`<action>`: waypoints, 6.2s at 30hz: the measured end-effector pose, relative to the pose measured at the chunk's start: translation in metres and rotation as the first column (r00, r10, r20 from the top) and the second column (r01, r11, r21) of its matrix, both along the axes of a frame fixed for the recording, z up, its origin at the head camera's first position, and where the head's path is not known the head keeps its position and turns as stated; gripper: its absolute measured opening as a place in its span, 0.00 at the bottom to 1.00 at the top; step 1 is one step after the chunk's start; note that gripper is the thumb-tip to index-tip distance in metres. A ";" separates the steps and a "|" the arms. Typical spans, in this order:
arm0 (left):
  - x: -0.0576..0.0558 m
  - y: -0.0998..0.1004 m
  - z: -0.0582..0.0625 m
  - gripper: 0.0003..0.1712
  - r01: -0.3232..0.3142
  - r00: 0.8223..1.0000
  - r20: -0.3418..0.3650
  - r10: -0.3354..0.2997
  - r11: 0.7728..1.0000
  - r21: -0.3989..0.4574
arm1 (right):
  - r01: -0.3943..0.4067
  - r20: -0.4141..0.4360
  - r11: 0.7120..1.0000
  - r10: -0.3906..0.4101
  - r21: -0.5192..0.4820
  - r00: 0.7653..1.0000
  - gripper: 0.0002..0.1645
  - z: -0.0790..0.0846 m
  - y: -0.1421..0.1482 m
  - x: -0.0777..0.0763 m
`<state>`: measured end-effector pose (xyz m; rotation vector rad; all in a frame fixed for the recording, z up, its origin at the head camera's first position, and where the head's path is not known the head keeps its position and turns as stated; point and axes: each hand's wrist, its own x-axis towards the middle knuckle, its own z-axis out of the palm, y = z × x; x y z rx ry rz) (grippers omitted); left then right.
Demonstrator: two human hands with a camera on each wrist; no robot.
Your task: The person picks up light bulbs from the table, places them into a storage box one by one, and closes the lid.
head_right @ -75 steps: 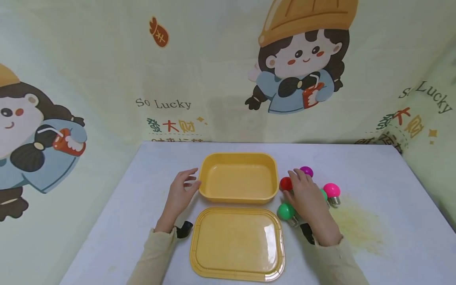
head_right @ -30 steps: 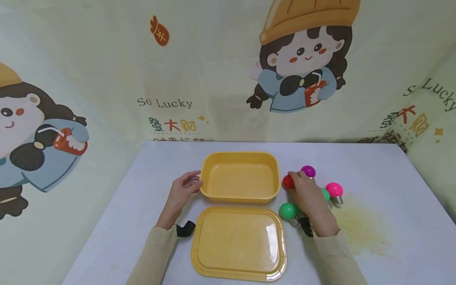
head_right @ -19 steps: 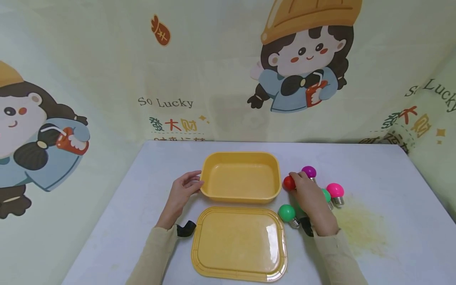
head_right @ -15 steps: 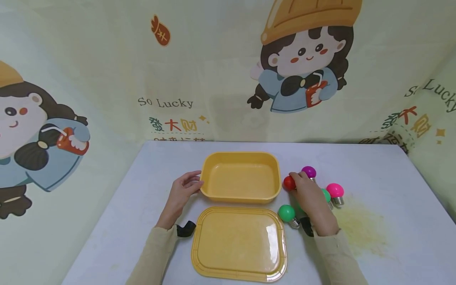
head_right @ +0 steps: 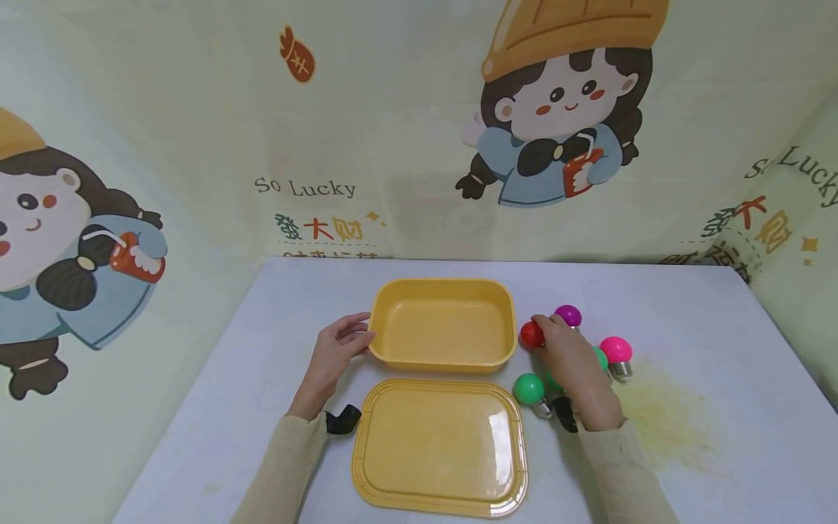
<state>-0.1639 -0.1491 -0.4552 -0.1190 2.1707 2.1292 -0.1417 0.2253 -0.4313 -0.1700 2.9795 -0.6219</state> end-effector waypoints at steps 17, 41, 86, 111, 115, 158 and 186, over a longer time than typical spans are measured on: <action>0.012 0.003 0.027 0.23 0.030 0.999 -0.013 -0.030 1.000 -0.007 | -0.008 -0.089 0.999 0.005 -0.037 0.996 0.34 0.019 -0.002 0.004; 0.010 0.002 0.024 0.23 0.030 1.000 -0.004 -0.030 1.000 0.009 | -0.047 -0.248 0.997 0.029 -0.067 0.968 0.37 0.032 -0.003 0.012; 0.011 0.002 0.029 0.23 0.034 0.999 -0.003 -0.034 0.999 -0.005 | -0.089 -0.243 0.984 0.049 -0.157 0.969 0.33 0.046 -0.045 -0.001; 0.011 0.001 0.026 0.24 0.038 0.999 0.000 -0.038 0.999 0.002 | -0.121 -0.230 0.980 0.083 -0.158 0.970 0.32 0.045 -0.065 -0.012; 0.007 0.000 0.017 0.23 0.030 1.000 0.000 -0.030 1.000 0.001 | -0.116 -0.232 0.983 0.080 -0.144 0.969 0.33 0.045 -0.070 -0.014; -0.001 0.000 -0.004 0.21 0.012 0.999 -0.038 -0.011 1.000 0.014 | -0.204 -0.248 0.972 0.170 -0.119 0.954 0.26 0.051 -0.108 -0.045; 0.001 -0.002 -0.004 0.22 0.015 0.999 -0.040 -0.014 1.000 0.021 | -0.295 -0.127 0.953 0.284 -0.071 0.950 0.22 0.049 -0.137 -0.065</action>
